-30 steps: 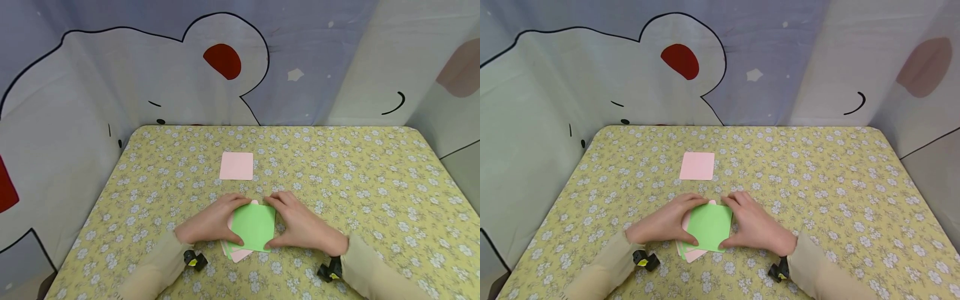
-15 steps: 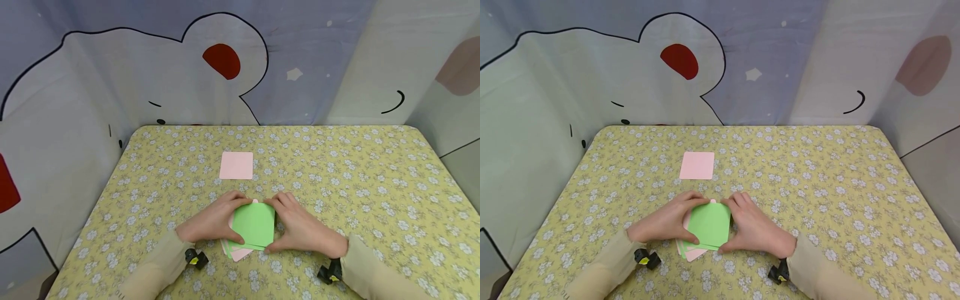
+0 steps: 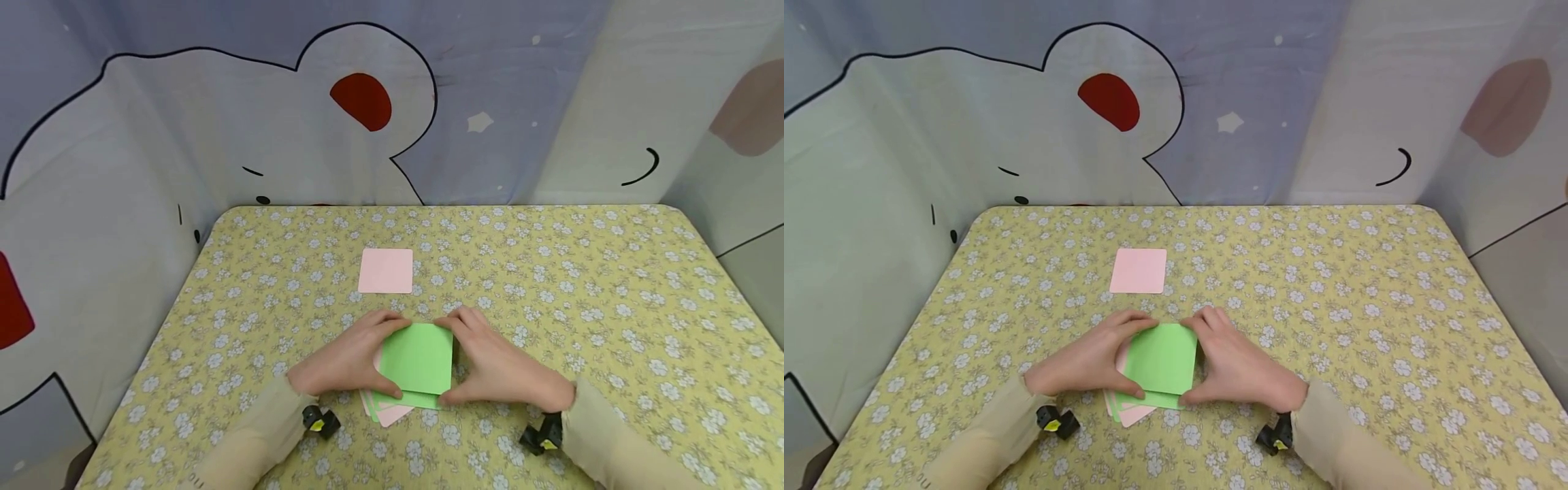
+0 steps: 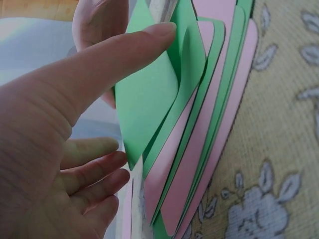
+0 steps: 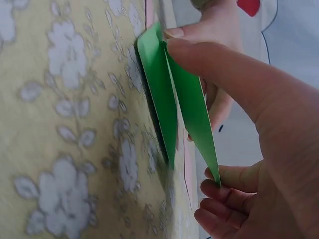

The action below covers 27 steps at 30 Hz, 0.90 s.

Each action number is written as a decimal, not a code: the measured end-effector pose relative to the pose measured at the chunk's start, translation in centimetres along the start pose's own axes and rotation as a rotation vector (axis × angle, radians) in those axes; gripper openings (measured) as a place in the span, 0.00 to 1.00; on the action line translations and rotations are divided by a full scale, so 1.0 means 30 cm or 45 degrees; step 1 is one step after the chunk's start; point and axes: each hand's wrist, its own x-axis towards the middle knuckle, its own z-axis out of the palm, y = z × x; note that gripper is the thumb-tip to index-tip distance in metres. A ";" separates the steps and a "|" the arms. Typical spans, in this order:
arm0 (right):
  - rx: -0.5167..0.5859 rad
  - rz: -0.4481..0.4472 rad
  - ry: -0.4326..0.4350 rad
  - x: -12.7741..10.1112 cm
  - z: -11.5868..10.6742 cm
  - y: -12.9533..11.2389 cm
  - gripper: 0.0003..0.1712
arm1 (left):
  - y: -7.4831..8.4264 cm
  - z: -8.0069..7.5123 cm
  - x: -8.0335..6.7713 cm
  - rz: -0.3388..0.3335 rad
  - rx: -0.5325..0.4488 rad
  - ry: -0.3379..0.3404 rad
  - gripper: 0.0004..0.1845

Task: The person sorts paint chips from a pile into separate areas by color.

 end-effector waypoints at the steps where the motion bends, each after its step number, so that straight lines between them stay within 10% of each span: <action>1: 0.003 0.002 -0.001 0.000 -0.004 0.003 0.66 | 0.000 0.000 0.002 0.000 0.007 0.000 0.62; 27: 0.053 0.135 0.075 -0.024 -0.087 0.060 0.69 | 0.043 -0.025 0.086 0.024 0.005 0.090 0.61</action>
